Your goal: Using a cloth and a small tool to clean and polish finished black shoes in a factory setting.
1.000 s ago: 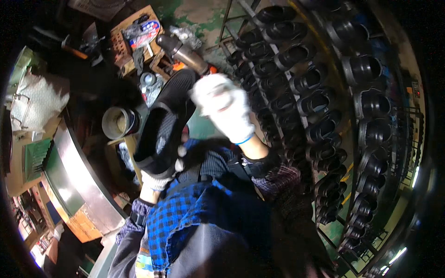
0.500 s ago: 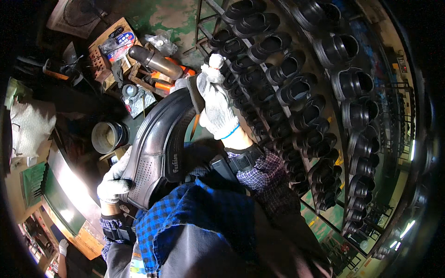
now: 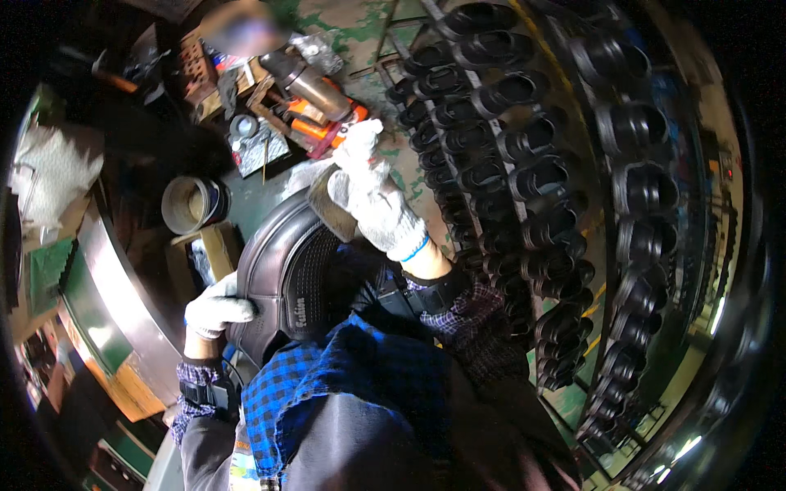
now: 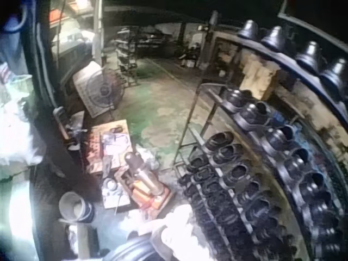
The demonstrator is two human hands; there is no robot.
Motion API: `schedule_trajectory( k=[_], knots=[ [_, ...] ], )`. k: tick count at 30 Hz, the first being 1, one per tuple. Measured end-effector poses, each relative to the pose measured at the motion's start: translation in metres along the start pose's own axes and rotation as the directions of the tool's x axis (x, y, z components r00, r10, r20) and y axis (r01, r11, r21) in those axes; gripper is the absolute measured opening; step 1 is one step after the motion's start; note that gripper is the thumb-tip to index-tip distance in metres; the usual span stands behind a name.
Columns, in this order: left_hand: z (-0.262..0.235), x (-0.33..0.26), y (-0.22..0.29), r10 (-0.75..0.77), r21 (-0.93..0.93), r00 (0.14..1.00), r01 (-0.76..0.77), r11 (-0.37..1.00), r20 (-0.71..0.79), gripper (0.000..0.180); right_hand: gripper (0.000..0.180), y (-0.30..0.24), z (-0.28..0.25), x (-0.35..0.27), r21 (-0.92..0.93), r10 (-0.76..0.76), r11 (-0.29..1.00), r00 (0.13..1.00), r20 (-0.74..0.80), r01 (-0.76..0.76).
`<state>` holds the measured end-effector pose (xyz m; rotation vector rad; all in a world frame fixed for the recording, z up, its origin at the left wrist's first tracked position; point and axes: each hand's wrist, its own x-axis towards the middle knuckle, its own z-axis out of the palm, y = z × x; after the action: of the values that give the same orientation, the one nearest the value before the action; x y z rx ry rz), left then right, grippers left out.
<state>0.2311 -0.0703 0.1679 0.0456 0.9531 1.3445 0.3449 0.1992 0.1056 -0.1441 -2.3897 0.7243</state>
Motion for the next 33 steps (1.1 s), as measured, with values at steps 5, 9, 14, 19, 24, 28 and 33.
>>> schedule_trajectory(
  k=[5, 9, 14, 19, 24, 28, 33],
  knots=[
    [-0.016, -0.006, -0.012, 0.06, -0.131, 0.975, -0.09, 0.987, -0.215, 0.065, 0.025, -0.023, 0.038, 0.016, 0.491, 0.268, 0.786, 0.923, 0.276, -0.375],
    [-0.069, -0.012, -0.046, -0.077, -0.092, 0.929, 0.047, 0.995, -0.362, 0.057, 0.036, -0.01, 0.092, 0.006, 0.425, 0.377, 0.293, 0.512, 0.772, -0.856],
    [-0.124, -0.012, -0.052, -0.114, -0.52, 0.886, -0.155, 0.84, -0.449, 0.049, 0.021, 0.018, 0.225, -0.032, 0.54, 0.586, -0.071, 0.403, 0.703, -0.838],
    [-0.219, -0.061, -0.126, 0.261, 0.751, 0.838, 0.236, 0.616, -0.478, 0.035, 0.028, 0.052, 0.362, -0.016, 0.071, 0.691, -0.103, -0.02, 0.723, -0.992],
    [-0.261, -0.103, -0.189, 0.247, 0.721, 0.74, 0.427, 0.546, -0.626, 0.022, 0.061, 0.167, 0.549, -0.021, -0.484, 0.809, 0.011, -0.276, 0.519, -0.875],
    [-0.282, -0.082, -0.16, -0.125, 0.244, 0.557, 0.541, 0.804, -0.821, 0.026, 0.071, 0.22, 0.635, -0.014, -0.564, 0.803, 0.451, 0.038, 0.595, -0.692],
    [-0.269, -0.102, -0.197, -0.473, -0.425, 0.106, 0.304, 0.853, -0.875, 0.054, 0.063, 0.202, 0.642, -0.002, -0.634, 0.885, 0.392, 0.085, 0.458, -0.666]
  ],
)
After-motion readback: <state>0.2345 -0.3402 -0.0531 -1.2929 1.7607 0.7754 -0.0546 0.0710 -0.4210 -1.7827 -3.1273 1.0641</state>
